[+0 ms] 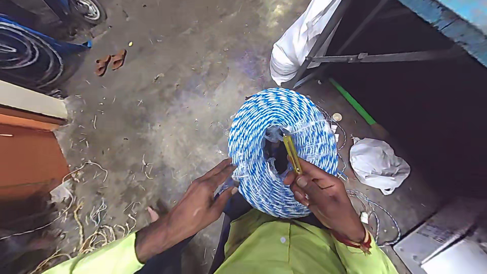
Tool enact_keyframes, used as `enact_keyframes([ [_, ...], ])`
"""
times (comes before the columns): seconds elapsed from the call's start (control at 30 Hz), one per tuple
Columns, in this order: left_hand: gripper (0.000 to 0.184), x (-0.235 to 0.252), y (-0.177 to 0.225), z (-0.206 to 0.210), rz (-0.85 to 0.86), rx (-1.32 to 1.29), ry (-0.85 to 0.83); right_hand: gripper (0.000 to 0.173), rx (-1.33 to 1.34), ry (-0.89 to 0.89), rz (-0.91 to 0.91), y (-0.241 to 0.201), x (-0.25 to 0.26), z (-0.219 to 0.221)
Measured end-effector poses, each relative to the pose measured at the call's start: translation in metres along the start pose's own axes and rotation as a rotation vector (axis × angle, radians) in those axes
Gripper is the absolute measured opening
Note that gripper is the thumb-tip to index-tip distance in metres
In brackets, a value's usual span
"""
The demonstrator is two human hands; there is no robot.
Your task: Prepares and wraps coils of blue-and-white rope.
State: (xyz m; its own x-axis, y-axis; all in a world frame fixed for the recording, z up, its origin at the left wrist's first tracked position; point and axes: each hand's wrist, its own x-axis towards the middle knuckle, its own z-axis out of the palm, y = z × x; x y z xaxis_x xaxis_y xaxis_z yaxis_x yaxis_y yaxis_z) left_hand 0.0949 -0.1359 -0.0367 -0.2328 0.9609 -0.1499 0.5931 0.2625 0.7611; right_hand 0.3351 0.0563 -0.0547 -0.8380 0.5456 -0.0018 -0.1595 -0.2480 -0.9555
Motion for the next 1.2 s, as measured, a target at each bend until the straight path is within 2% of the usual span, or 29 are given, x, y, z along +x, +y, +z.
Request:
enact_keyframes([
  [0.4,0.05,0.001,0.0,0.001,-0.001,0.042,-0.016,0.052,0.125,-0.064,0.064,0.002,0.002,0.0],
  [0.47,0.046,0.001,0.002,0.003,0.02,0.113,0.014,0.056,0.171,-0.058,0.073,0.002,0.002,0.001],
  [0.57,0.035,0.005,0.004,0.003,0.117,0.157,0.138,0.051,0.147,-0.048,0.06,0.001,0.003,0.003],
  [0.67,0.033,0.018,0.02,-0.001,0.099,-0.092,0.15,0.05,0.082,-0.088,0.028,0.001,0.002,0.006],
  [0.77,0.043,0.041,0.044,0.001,-0.042,-0.656,0.004,0.047,0.091,-0.158,0.012,0.007,0.004,0.016],
  [0.83,0.04,0.053,0.055,0.006,-0.067,-0.887,-0.016,0.046,0.104,-0.193,0.027,0.008,0.004,0.024],
  [1.0,0.028,0.054,0.062,0.012,-0.092,-1.075,0.03,0.044,0.098,-0.192,0.028,0.005,0.002,0.03],
  [1.2,0.026,0.051,0.066,0.01,-0.13,-1.088,0.035,0.046,0.101,-0.224,0.028,0.002,0.001,0.032],
])
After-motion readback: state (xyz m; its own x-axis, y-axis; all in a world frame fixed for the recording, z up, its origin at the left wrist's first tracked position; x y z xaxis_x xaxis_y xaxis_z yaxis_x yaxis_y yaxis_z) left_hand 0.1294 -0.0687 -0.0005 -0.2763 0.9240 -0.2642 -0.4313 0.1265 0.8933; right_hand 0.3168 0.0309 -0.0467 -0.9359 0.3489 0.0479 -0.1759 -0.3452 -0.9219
